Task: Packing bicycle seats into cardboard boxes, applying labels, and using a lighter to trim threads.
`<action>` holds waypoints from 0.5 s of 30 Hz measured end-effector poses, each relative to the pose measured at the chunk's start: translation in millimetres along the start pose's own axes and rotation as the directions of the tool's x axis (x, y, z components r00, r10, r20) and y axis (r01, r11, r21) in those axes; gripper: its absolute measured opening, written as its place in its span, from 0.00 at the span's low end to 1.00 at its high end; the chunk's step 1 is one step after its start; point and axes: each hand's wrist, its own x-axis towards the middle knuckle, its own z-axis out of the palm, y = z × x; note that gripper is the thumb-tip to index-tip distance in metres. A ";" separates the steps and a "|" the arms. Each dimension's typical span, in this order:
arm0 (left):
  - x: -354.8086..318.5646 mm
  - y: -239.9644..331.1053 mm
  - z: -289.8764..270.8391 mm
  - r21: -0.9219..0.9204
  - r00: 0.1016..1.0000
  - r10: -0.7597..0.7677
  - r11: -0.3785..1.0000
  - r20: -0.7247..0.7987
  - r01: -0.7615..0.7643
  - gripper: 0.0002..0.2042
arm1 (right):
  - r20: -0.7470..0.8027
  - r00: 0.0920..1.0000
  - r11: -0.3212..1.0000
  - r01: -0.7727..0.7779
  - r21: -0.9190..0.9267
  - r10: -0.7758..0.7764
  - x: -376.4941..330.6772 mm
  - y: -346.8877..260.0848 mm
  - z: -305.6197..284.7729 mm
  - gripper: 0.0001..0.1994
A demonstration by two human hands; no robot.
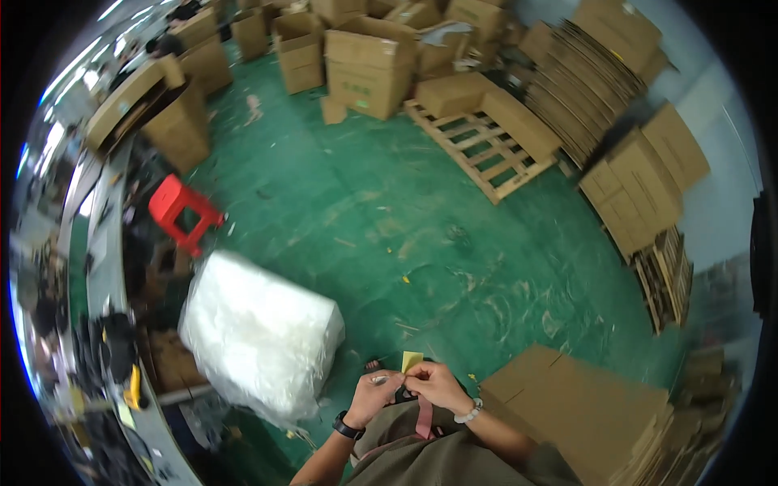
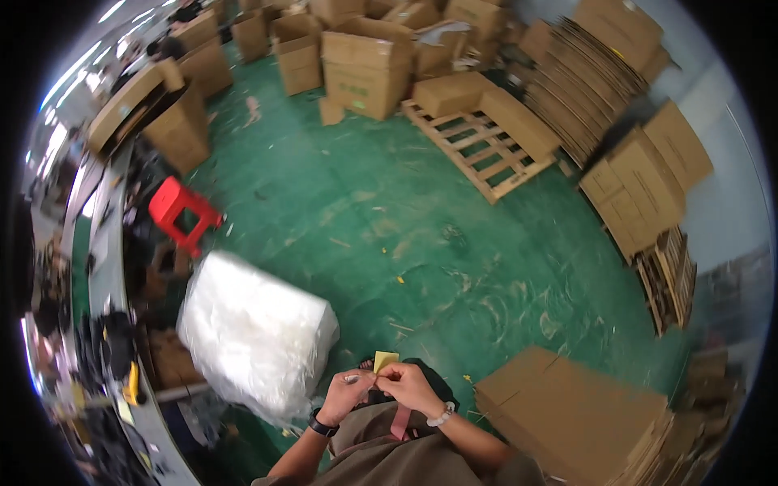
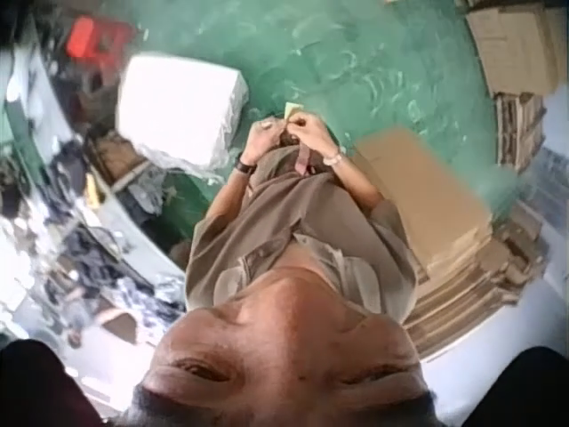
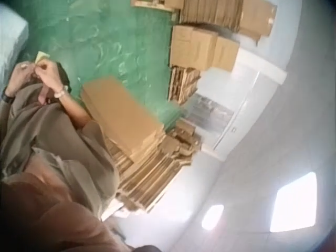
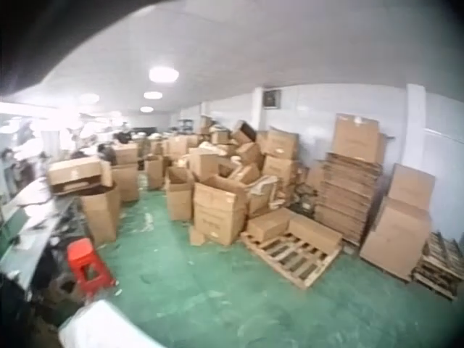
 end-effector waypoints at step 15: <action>349.3 181.6 102.7 0.227 0.979 0.030 0.974 -0.201 0.017 0.12 | -0.429 0.879 0.594 0.235 0.769 0.208 294.3 -67.7 -301.9 0.05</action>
